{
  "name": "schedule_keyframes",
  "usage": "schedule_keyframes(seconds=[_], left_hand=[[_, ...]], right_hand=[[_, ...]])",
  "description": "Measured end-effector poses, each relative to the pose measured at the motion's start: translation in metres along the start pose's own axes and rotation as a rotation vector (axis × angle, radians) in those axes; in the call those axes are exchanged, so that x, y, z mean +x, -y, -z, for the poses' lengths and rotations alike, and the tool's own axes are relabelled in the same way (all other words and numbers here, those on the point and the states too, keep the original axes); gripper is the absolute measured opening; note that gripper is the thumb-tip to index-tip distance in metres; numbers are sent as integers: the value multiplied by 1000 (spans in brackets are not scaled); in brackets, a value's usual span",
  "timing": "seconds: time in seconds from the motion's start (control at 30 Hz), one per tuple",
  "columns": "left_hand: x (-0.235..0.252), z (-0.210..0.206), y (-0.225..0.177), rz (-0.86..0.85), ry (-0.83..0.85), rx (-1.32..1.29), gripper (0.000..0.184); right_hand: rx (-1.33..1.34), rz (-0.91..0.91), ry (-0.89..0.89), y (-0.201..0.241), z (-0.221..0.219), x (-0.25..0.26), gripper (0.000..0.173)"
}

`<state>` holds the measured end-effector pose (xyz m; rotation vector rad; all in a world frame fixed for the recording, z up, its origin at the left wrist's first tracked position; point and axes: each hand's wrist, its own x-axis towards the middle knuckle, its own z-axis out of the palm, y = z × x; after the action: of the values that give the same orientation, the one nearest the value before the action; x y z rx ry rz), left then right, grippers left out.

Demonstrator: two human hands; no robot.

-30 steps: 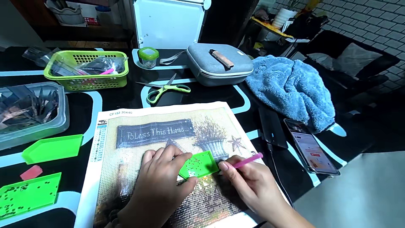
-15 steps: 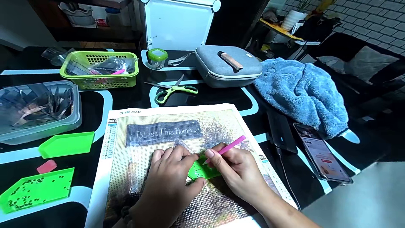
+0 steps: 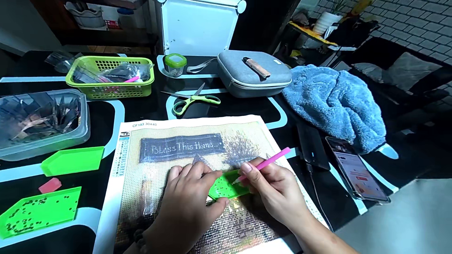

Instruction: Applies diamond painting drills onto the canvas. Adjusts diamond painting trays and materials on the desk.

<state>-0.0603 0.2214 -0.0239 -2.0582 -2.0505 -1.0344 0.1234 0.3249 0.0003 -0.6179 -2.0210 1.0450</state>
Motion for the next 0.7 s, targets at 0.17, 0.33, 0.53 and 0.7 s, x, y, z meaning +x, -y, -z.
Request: schedule_keyframes(seconds=[0.17,0.33,0.53,0.7], left_hand=[[0,0,0,4,18,21,41],[-1,-1,1,5,12,17,41],[-1,1,0,11,25,20,41],[-1,1,0,10,32,25,42]], right_hand=[[110,-89,-100,-2,19,-20,28],[73,-61,-103,-12,16,-34,27],[22,-33,-89,-12,13,-33,27],[-57,1,-63,-12,13,-34,27]])
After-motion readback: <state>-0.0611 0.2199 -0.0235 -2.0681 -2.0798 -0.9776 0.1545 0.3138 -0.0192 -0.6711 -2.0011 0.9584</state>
